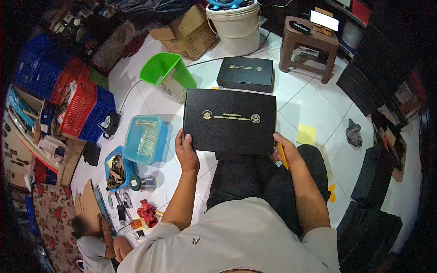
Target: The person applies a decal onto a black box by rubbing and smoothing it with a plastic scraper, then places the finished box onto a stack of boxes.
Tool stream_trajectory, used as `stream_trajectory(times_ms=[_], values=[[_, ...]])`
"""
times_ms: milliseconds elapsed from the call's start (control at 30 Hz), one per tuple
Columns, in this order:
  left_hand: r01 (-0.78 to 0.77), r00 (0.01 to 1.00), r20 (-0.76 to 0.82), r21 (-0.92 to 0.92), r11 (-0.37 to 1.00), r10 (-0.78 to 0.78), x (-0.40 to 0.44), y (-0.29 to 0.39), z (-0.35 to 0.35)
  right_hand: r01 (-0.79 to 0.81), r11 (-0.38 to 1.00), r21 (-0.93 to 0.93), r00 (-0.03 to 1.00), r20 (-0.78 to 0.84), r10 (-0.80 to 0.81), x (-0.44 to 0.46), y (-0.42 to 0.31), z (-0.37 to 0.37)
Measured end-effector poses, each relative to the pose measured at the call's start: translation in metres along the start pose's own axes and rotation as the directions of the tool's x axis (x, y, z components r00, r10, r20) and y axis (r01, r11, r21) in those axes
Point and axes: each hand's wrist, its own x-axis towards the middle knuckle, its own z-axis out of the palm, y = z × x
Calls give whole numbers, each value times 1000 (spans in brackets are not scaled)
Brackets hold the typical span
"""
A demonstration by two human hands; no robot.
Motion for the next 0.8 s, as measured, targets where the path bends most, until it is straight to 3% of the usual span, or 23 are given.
stream_trajectory(times_ms=[133,300,533,600,700,800], values=[[-124,989,90,102,987,115,-12,6,15,29,999,-40,994,-105,-33,-9,-14,11],[-179,975,169,201,963,146,-20,18,21,-31,996,78,984,-172,44,-1,-14,1],[-112,968,244,207,972,59,-27,25,16,51,992,113,987,-157,-33,-8,-18,5],[-91,966,255,218,972,33,-26,24,11,17,999,40,1000,-25,-16,-4,-18,-8],[-97,965,261,287,953,20,-22,20,-3,65,997,37,990,-128,-59,-10,-20,7],[-14,925,356,376,927,-130,-15,33,-16,154,988,-13,987,-39,-155,-18,-25,18]])
